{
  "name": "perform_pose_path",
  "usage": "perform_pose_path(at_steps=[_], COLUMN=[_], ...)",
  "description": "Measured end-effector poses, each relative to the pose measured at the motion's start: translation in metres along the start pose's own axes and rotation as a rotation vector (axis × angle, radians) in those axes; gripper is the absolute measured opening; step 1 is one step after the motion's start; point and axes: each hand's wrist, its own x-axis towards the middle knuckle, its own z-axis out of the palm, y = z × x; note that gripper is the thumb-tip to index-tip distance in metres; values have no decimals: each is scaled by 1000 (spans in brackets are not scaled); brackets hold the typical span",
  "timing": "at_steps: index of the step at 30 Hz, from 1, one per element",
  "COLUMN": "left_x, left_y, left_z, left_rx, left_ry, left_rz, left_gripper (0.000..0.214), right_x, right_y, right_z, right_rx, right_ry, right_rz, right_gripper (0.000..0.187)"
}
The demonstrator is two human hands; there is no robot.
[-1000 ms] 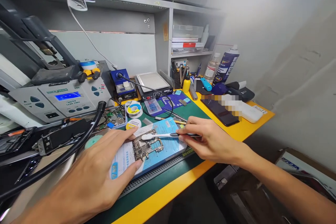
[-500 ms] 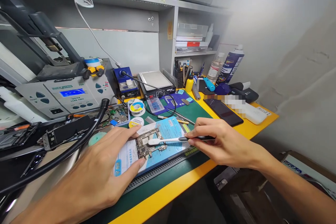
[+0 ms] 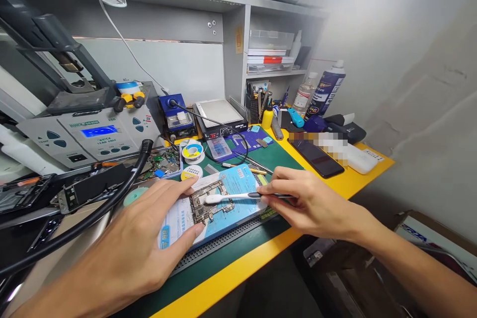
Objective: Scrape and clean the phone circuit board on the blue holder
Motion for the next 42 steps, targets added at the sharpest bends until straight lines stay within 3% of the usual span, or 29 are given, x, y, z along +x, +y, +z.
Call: perform_pose_path(at_steps=[8, 14, 20, 26, 32, 37, 42], left_x=[3, 2, 1, 1, 3, 3, 1], left_y=[0, 2, 3, 2, 3, 4, 4], left_z=[-1, -2, -2, -3, -3, -5, -6], left_rx=[-13, -23, -26, -23, -15, -14, -12], left_ry=[-8, -24, -24, -27, -28, -28, -32], left_rz=[-5, -14, -26, -35, -27, -27, -29], left_gripper=[51, 51, 53, 51, 51, 51, 50], right_x=[-2, 4, 8, 20, 22, 25, 22], right_y=[-1, 3, 7, 10, 13, 9, 13], right_z=[-1, 6, -13, -6, -16, -12, -21], right_rx=[9, 2, -5, 49, 25, 20, 30], right_ry=[-29, 33, -22, -89, -137, -163, -186], right_rz=[5, -25, 52, 28, 120, 62, 134], right_gripper=[19, 19, 19, 28, 30, 32, 32])
